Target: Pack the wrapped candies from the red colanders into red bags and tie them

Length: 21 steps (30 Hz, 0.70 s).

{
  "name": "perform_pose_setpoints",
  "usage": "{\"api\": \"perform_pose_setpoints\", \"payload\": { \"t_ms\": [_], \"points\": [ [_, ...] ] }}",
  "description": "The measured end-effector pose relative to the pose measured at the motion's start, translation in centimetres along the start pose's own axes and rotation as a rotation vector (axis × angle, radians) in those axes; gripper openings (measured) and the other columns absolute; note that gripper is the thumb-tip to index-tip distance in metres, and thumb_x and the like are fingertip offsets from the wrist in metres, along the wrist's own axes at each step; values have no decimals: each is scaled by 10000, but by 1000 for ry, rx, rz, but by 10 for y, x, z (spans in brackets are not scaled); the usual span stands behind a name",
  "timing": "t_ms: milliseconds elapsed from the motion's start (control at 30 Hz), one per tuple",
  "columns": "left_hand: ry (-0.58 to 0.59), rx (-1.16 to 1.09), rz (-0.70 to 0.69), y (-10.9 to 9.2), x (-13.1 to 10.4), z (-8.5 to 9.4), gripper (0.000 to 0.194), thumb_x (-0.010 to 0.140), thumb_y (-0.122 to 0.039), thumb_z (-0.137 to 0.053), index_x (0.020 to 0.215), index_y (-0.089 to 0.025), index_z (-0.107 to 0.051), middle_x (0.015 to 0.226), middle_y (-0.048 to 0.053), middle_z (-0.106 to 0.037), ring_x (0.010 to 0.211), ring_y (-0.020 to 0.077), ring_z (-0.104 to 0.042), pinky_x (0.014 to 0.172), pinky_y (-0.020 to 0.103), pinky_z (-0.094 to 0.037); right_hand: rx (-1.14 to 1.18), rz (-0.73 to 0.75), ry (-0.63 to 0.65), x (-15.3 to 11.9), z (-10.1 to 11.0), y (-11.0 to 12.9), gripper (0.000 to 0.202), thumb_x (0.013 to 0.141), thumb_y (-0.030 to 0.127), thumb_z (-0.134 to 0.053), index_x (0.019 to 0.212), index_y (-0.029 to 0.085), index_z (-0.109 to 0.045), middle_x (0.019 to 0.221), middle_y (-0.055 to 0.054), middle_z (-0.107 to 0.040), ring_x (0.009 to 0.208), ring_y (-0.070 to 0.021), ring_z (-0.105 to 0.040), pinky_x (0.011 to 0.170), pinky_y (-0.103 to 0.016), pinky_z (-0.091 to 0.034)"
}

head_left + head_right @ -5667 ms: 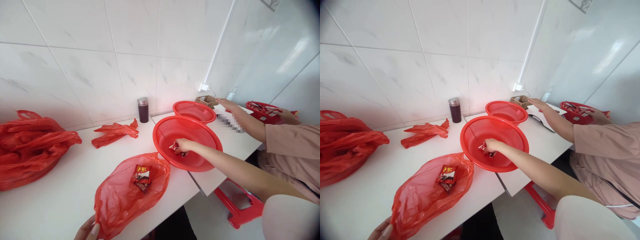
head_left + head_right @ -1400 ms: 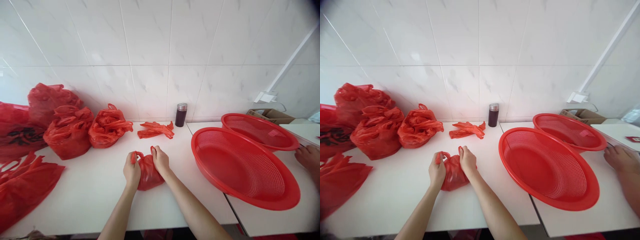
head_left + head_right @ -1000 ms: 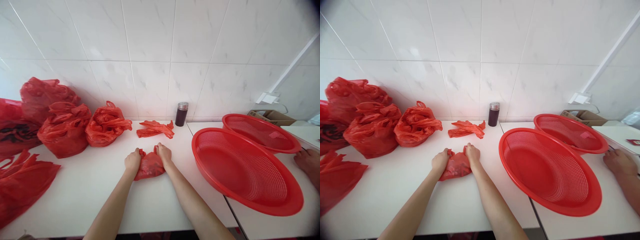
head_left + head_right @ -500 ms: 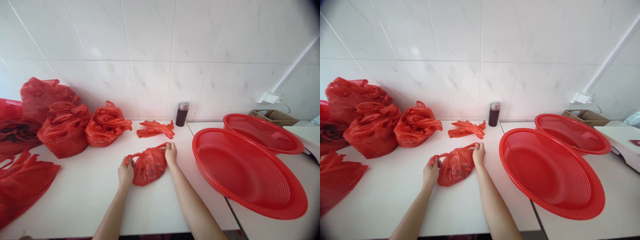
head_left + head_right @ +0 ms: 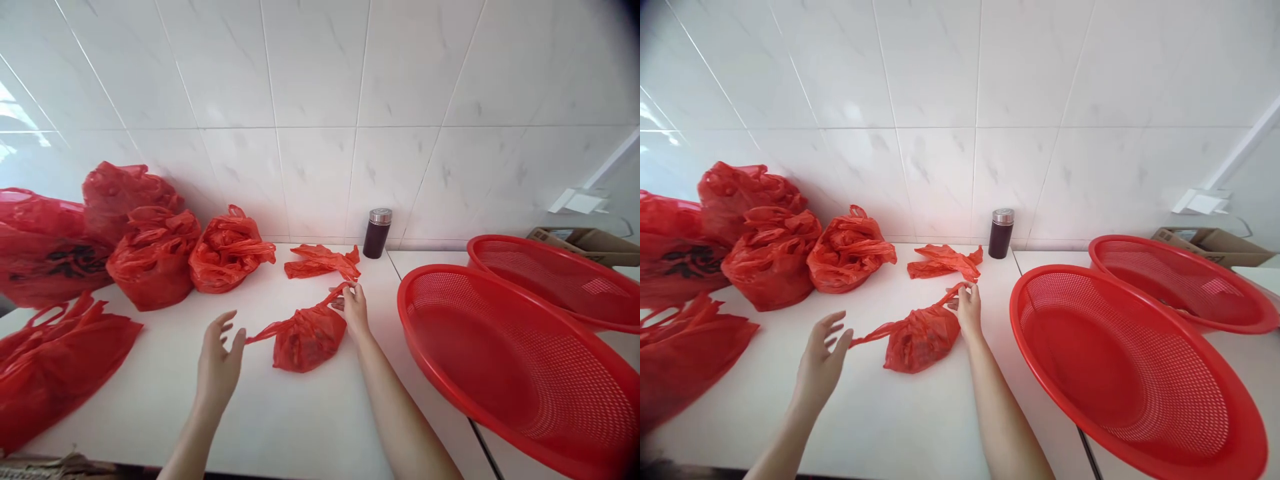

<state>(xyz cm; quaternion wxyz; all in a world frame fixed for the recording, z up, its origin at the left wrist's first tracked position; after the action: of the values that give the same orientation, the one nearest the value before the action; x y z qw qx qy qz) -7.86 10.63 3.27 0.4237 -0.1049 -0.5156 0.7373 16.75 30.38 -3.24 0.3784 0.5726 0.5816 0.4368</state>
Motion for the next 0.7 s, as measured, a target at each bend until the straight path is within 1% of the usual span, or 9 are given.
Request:
{"api": "perform_pose_setpoints", "payload": {
  "t_ms": [33,100,167,233,300,400,467,567,700],
  "points": [
    [-22,86,-141,-19,1,-8,379,853,-424,-518,1187,-246,-531,1316,115,-537,1198,280,-509,1002,458,-398,14,19,27,-3,-4,7,288,839,444,-577,982,232,-444,914,-62,-734,625,-155,-683,620,-304,-565],
    [109,200,-320,-44,-2,-44,345,861,-380,-533,1178,-248,-565,1309,105,-551,1233,284,-468,1047,457,-339,41,62,74,-11,-12,22,320,826,445,-608,1009,233,-452,889,-50,-730,667,-164,-688,671,-323,-566],
    [280,226,-340,-52,-5,-81,267,839,-344,-574,1087,-259,-621,1192,83,-628,1146,285,-525,994,440,-372,79,111,96,-18,-14,37,325,838,449,-604,1032,240,-449,880,-42,-723,722,-173,-694,713,-331,-555],
    [353,201,-294,-52,-4,-103,149,840,-303,-565,955,-267,-651,1019,51,-680,981,263,-596,877,402,-430,104,162,89,-24,-12,49,309,870,456,-564,1054,248,-430,942,-56,-716,794,-181,-698,761,-339,-536],
    [346,152,-249,-49,1,-109,131,870,-286,-508,880,-260,-635,936,32,-678,863,230,-613,792,364,-445,9,192,56,-25,-7,52,304,905,475,-491,1092,252,-402,1068,-85,-688,918,-186,-682,826,-346,-506],
    [284,50,-172,-43,9,-104,158,907,-317,-446,915,-248,-588,984,31,-661,859,205,-603,780,340,-444,-253,165,36,-25,-6,41,361,898,511,-465,1128,238,-413,1161,-109,-635,1031,-195,-623,880,-353,-458],
    [244,-27,-117,-38,11,-100,171,916,-357,-429,919,-243,-556,964,25,-651,831,190,-597,747,319,-453,-347,129,101,-27,-16,26,382,832,519,-564,1074,231,-493,1061,-79,-660,933,-204,-626,829,-345,-457],
    [193,-134,-34,-30,7,-97,226,926,-432,-401,933,-242,-524,905,10,-629,727,165,-575,663,293,-456,-388,120,230,-36,-36,9,275,767,467,-651,897,238,-573,805,6,-660,737,-187,-598,727,-313,-452],
    [201,-257,46,-22,0,-96,312,900,-506,-434,993,-234,-555,938,27,-642,784,176,-600,701,300,-478,-367,175,171,-39,-41,5,160,858,395,-504,845,236,-518,795,10,-602,761,-181,-554,765,-311,-437]
  ]
}}
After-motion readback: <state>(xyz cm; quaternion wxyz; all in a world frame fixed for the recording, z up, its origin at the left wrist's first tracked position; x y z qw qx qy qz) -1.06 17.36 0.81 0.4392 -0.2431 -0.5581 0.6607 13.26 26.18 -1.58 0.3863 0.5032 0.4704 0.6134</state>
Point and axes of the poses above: each hand's wrist, its own x-axis towards the middle knuckle, its own z-axis out of the back of the hand, y = z × x, the point moved 8 cm from there along x, towards the middle knuckle
